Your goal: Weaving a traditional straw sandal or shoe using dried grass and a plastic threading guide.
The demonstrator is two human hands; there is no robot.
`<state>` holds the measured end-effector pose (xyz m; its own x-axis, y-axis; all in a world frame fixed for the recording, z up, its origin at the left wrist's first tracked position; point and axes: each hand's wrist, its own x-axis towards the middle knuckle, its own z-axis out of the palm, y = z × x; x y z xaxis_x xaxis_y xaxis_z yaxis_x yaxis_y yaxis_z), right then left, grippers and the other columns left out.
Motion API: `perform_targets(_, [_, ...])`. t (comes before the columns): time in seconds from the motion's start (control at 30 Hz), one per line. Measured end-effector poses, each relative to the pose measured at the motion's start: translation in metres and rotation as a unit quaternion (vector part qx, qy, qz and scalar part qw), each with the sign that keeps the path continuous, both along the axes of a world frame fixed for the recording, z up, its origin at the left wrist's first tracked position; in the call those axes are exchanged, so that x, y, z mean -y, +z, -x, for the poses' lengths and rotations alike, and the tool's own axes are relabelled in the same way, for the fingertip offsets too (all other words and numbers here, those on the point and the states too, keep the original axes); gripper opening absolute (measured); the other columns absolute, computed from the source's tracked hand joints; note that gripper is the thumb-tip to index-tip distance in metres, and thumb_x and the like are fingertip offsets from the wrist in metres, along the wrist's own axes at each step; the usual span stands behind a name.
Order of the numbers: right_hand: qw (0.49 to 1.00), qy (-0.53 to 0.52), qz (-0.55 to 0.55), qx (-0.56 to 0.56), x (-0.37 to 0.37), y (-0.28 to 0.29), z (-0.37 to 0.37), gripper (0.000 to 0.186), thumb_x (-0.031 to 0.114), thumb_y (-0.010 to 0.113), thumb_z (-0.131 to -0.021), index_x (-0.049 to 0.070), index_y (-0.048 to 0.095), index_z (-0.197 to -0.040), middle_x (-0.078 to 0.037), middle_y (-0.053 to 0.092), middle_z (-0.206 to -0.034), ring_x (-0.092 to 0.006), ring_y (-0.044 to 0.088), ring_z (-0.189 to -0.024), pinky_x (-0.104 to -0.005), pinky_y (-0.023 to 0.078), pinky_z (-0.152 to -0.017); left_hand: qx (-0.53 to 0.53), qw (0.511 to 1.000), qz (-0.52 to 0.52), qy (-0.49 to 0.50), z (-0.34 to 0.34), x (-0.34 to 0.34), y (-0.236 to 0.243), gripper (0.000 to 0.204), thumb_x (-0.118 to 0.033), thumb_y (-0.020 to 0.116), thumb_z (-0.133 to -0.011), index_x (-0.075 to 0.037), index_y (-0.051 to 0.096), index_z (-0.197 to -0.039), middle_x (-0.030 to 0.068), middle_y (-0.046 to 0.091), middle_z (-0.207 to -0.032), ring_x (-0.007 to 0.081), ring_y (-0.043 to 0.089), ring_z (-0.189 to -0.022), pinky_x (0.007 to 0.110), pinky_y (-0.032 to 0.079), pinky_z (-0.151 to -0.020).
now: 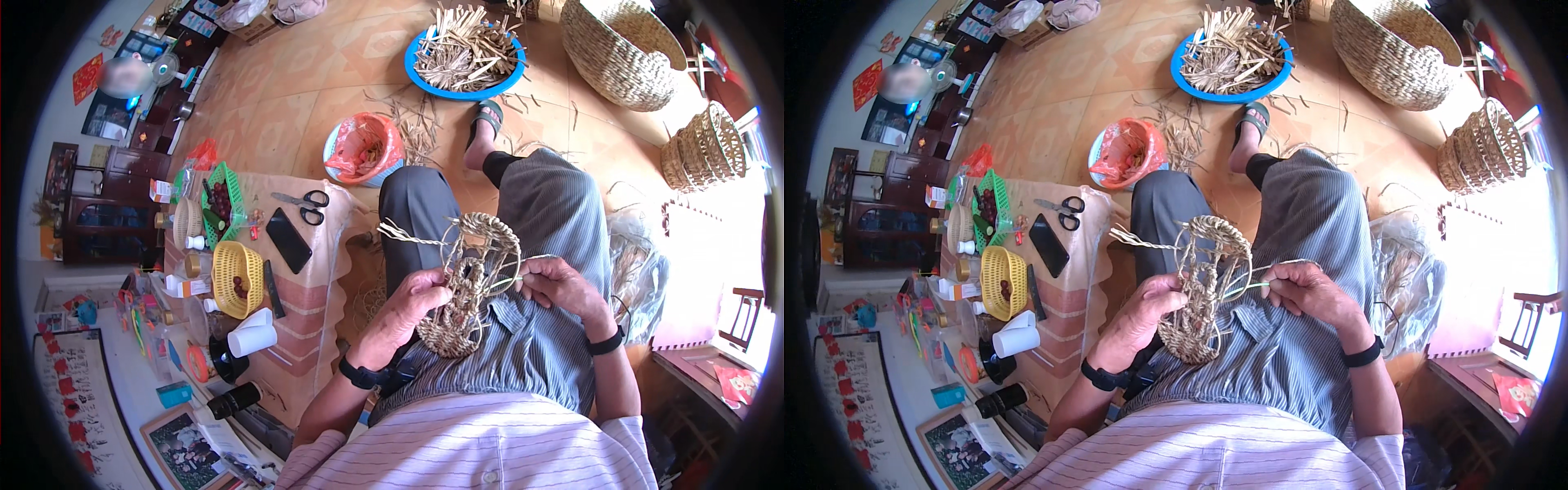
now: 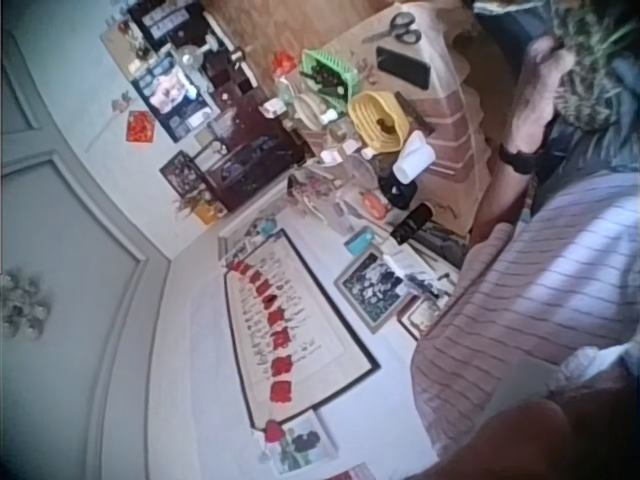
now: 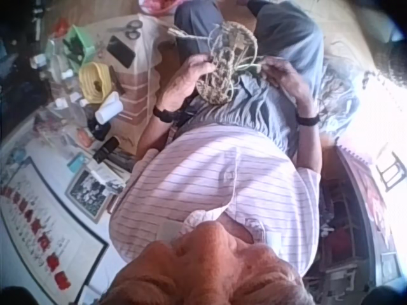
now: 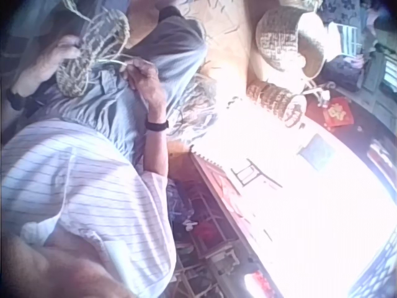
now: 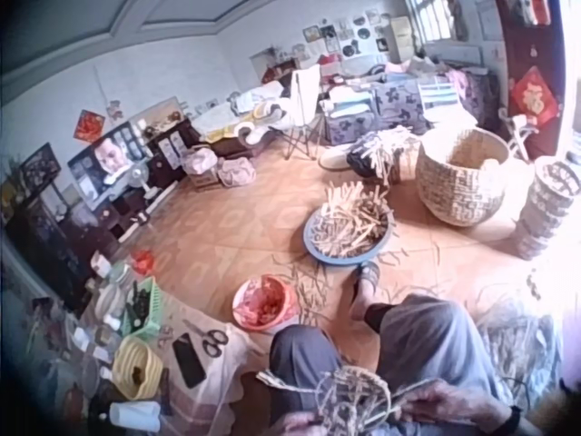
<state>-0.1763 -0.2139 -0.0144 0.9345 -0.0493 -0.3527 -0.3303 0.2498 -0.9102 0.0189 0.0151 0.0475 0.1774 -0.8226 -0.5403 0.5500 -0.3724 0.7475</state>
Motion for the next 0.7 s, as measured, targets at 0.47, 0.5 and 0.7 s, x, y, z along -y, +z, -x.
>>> perform_targets(0.47, [1.0,-0.004,-0.017,-0.005,0.0017,-0.0045,0.0006,0.021,0.01,0.048,-0.108,0.003,0.066,-0.098,0.001,0.058,-0.073,-0.0022,0.044,-0.053,-0.0183,0.037,-0.05,0.008,1.0,0.006,0.006,0.0017,0.0017,0.0037,0.038,-0.025,0.06,-0.09,0.004,0.068,-0.114,0.0056,0.073,-0.103,0.0116,0.065,-0.095,0.027,0.049,-0.092])
perform_targets(0.5, [1.0,-0.004,-0.017,-0.005,0.0011,-0.0038,0.0002,0.021,0.01,0.048,-0.108,0.003,0.066,-0.098,0.001,0.058,-0.073,-0.0022,0.044,-0.053,-0.0183,0.037,-0.05,0.009,1.0,0.006,0.007,0.0017,0.0019,0.0046,0.038,-0.025,0.06,-0.09,0.004,0.068,-0.114,0.0056,0.073,-0.103,0.0116,0.065,-0.095,0.027,0.049,-0.092])
perform_targets(0.7, [1.0,0.012,-0.028,-0.009,-0.002,-0.0046,-0.0019,0.022,0.01,0.048,-0.108,0.003,0.066,-0.098,0.001,0.059,-0.074,-0.0021,0.043,-0.053,-0.0179,0.036,-0.049,0.007,1.0,0.006,0.006,0.0019,0.0012,0.0046,0.038,-0.022,0.059,-0.09,0.004,0.068,-0.116,0.006,0.073,-0.105,0.0118,0.066,-0.099,0.028,0.048,-0.096])
